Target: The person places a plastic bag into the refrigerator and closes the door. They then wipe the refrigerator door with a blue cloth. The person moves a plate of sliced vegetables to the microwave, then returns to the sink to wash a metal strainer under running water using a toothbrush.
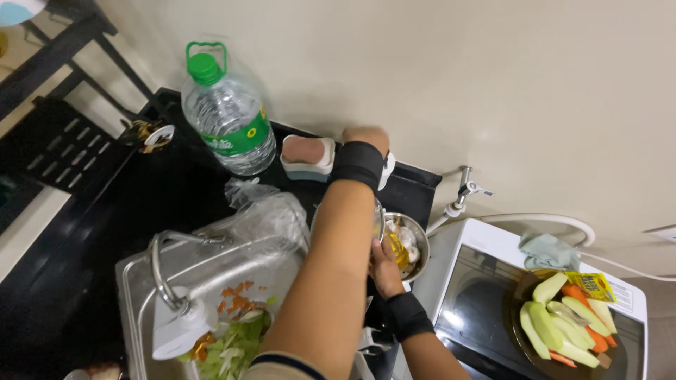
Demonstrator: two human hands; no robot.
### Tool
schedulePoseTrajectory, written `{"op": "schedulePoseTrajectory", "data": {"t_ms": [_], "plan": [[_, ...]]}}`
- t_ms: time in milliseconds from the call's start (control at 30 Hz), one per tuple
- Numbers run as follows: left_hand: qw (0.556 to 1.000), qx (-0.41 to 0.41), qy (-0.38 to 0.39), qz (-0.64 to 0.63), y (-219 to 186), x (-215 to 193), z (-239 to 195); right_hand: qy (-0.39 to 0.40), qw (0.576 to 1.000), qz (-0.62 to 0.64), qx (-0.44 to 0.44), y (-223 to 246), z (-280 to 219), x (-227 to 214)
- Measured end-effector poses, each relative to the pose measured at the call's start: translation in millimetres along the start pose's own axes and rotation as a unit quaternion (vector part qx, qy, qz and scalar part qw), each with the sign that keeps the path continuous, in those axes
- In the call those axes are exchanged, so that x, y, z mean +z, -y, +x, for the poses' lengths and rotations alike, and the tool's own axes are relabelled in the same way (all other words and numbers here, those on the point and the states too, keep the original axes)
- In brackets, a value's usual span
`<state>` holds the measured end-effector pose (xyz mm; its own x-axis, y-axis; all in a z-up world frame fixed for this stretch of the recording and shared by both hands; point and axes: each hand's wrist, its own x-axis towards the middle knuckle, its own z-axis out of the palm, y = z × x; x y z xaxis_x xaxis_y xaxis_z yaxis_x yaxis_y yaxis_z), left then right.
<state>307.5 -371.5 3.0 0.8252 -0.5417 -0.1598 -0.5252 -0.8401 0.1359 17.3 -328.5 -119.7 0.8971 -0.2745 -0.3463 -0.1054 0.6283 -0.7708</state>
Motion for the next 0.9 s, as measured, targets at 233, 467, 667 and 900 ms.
{"op": "schedulePoseTrajectory", "data": {"t_ms": [233, 467, 667, 900], "plan": [[0.909, 0.242, -0.315, -0.125, 32.9, -117.5, -141.5, 0.033, 0.999, -0.018, -0.014, 5.6, -9.3, 18.5], [0.870, 0.184, -0.381, -0.254, 66.7, -130.5, -290.6, 0.043, 0.994, -0.105, -0.005, 22.0, -46.0, 60.2], [0.846, 0.187, -0.375, -0.330, 96.5, -90.2, -406.1, 0.060, 0.974, -0.218, 0.031, 12.0, -72.2, 75.7], [0.948, 0.053, -0.158, -0.272, 137.1, 11.1, -531.7, 0.165, 0.916, -0.358, 0.074, -41.8, -98.9, 90.7]]}}
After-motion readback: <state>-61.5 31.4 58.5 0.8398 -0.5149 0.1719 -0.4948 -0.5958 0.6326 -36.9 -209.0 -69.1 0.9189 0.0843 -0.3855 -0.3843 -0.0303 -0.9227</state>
